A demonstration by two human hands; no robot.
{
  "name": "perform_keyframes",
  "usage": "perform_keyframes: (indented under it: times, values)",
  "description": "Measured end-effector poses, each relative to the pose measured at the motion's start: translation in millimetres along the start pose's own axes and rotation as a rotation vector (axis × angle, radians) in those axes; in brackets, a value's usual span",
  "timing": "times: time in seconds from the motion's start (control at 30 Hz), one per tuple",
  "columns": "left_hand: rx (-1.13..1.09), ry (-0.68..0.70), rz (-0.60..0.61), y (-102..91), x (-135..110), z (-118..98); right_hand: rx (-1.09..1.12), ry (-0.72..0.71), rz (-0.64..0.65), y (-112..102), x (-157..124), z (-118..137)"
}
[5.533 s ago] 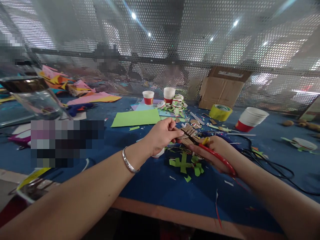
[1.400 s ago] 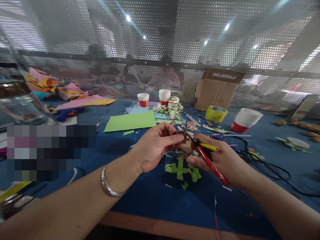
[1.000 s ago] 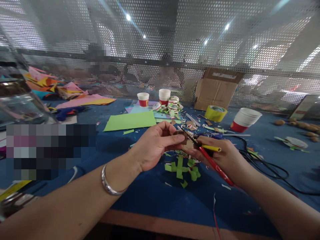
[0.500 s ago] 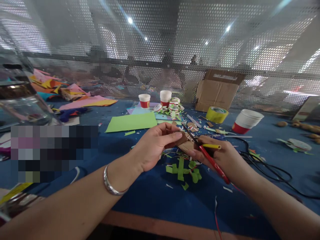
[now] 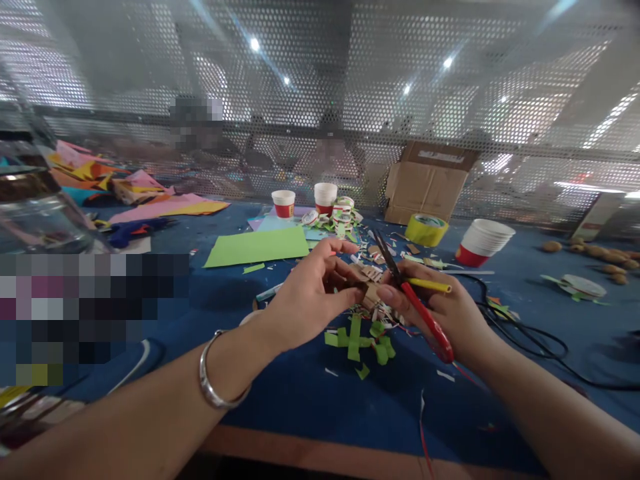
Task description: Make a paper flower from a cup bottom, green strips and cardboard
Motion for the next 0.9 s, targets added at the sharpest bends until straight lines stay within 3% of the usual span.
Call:
perform_keyframes:
  times: [0.3, 0.47, 0.7, 0.9]
  values:
    - [-0.065, -0.044, 0.109, 11.2, -1.7, 6.0, 0.049, 0.044, 0.064, 6.8, -0.3, -1.7]
    - [-0.070, -0.080, 0.147, 11.2, -1.1, 10.1, 0.109, 0.043, 0.012, 4.1, -0.4, -4.1]
    - [-0.090, -0.166, 0.041, 3.2, 0.2, 15.7, 0.110, 0.010, -0.116, -6.1, -0.6, -1.7]
    - [-0.243, -0.137, -0.202, -9.7, 3.9, 13.7, -0.047, 0.035, -0.178, -8.4, 1.9, -1.6]
Point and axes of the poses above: each hand's wrist, its own x-axis towards the middle knuckle, its own y-axis out of the palm, z = x × y, the point moved 5 cm from there along x, towards the middle knuckle, and after that the axes turned 11 degrees about y, right-handed, at the moved point
